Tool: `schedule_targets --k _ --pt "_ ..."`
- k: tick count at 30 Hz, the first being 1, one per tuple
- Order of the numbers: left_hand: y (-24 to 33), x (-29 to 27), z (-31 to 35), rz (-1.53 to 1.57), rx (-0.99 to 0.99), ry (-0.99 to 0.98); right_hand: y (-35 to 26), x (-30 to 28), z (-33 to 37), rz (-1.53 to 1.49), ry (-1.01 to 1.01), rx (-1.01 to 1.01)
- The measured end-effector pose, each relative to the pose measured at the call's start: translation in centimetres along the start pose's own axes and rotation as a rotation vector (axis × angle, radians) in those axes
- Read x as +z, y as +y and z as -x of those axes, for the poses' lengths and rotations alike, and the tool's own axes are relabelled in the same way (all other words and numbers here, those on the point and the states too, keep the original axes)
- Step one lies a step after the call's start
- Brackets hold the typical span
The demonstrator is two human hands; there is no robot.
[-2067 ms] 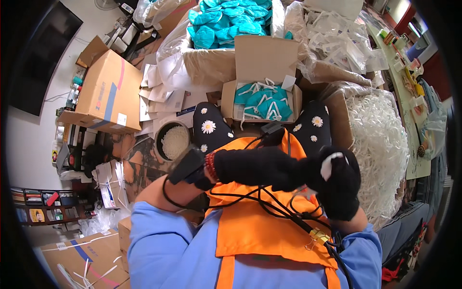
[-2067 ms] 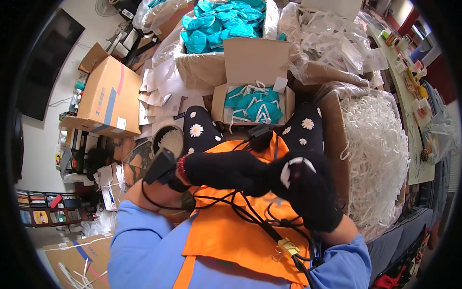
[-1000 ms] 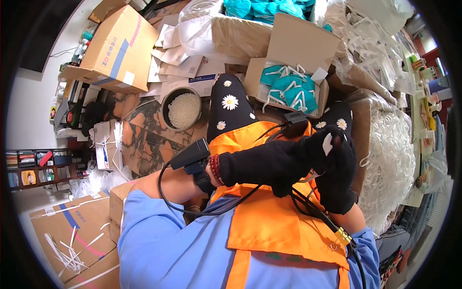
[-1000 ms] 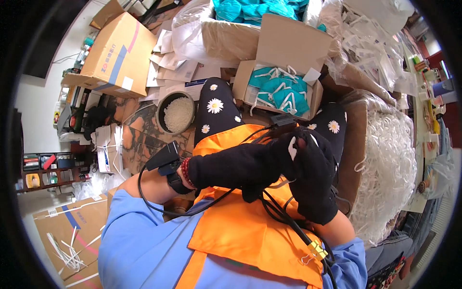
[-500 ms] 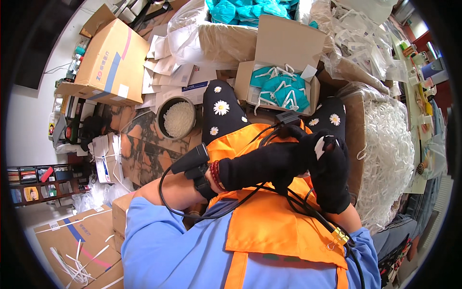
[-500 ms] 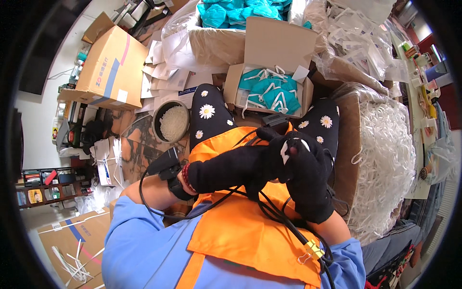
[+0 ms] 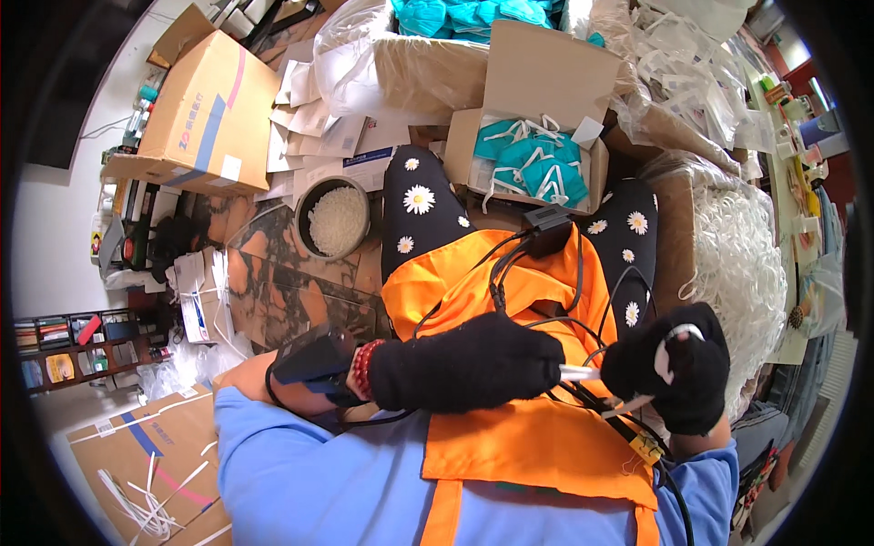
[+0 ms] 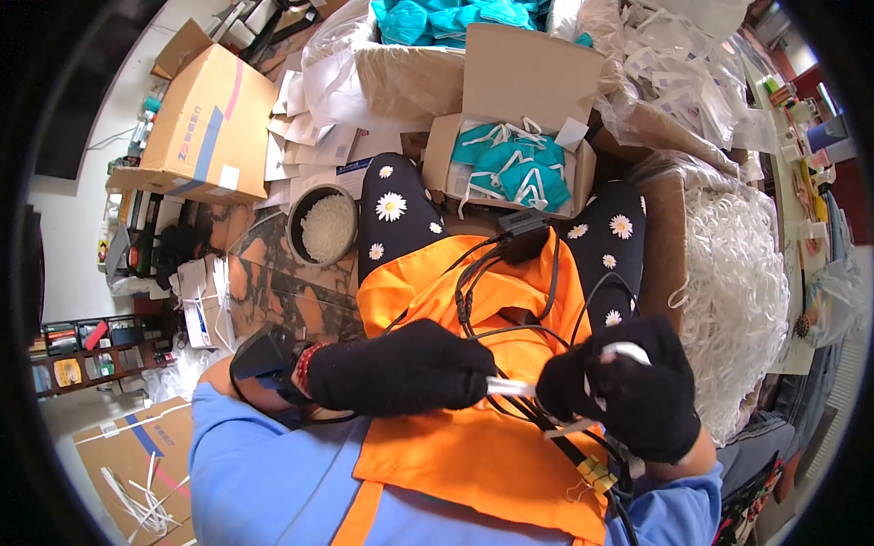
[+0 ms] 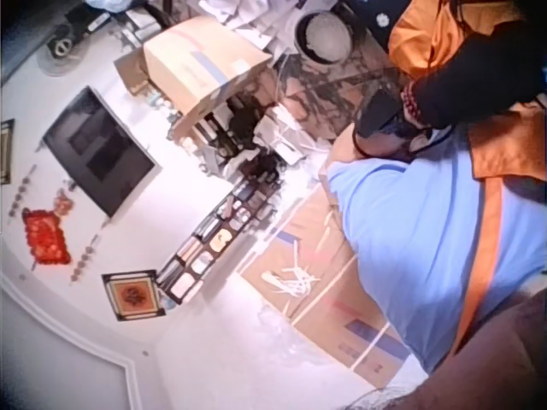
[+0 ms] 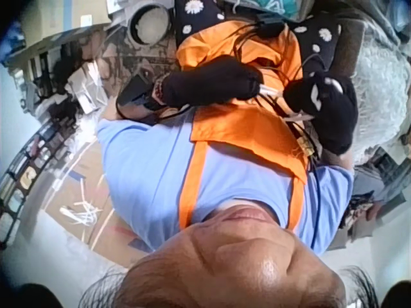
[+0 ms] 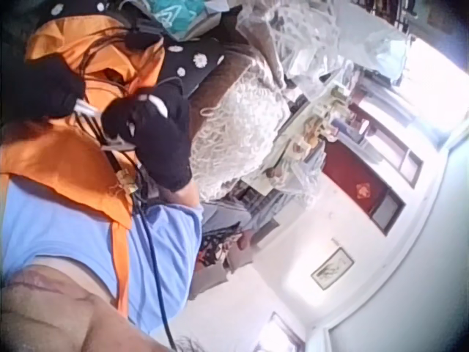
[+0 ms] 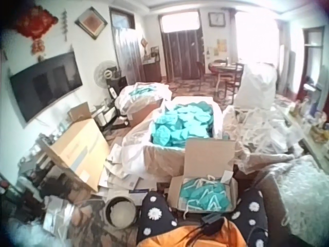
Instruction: Sorting and packaging face masks into boxes and plastic bags.
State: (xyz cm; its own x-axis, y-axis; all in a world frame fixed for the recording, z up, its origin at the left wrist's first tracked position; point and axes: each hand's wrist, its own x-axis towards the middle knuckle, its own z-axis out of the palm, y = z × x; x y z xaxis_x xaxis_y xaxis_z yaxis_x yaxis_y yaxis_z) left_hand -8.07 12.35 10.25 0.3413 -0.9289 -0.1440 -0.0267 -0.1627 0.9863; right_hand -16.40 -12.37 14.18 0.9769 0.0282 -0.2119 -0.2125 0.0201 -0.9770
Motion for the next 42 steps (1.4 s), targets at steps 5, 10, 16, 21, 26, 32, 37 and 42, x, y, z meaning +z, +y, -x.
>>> schedule_targets --k 5,10,16,21,26,32,37,42 --pt "1.2 1.1 2.0 0.125 -0.093 0.111 -0.5 -1.1 0.1 -0.227 -0.083 0.064" --pt "1.0 1.5 4.4 0.066 -0.015 0.106 -0.7 -1.6 0.5 -0.295 -0.091 0.077" --pt "-6.4 -5.5 9.5 -0.303 -0.070 0.739 0.2 -8.8 -4.7 0.161 0.697 -0.117" --pt "-16.4 -12.4 11.2 0.326 -0.398 1.094 2.1 -8.3 -5.1 0.840 0.495 -0.115" --pt "-29.0 -17.7 17.7 -0.774 -0.486 1.071 3.3 -23.2 -3.5 1.840 0.524 -0.258" --pt "-30.6 -19.3 16.8 -0.569 -0.651 1.354 4.6 -37.4 4.2 2.273 0.558 -0.248" --pt "-29.7 -20.3 14.5 -0.261 -0.611 1.237 -0.6 -34.5 3.4 1.869 0.661 0.495" --pt "-23.4 -21.8 5.1 -0.688 -0.242 1.121 -0.1 -49.1 12.6 2.164 0.706 -0.070"
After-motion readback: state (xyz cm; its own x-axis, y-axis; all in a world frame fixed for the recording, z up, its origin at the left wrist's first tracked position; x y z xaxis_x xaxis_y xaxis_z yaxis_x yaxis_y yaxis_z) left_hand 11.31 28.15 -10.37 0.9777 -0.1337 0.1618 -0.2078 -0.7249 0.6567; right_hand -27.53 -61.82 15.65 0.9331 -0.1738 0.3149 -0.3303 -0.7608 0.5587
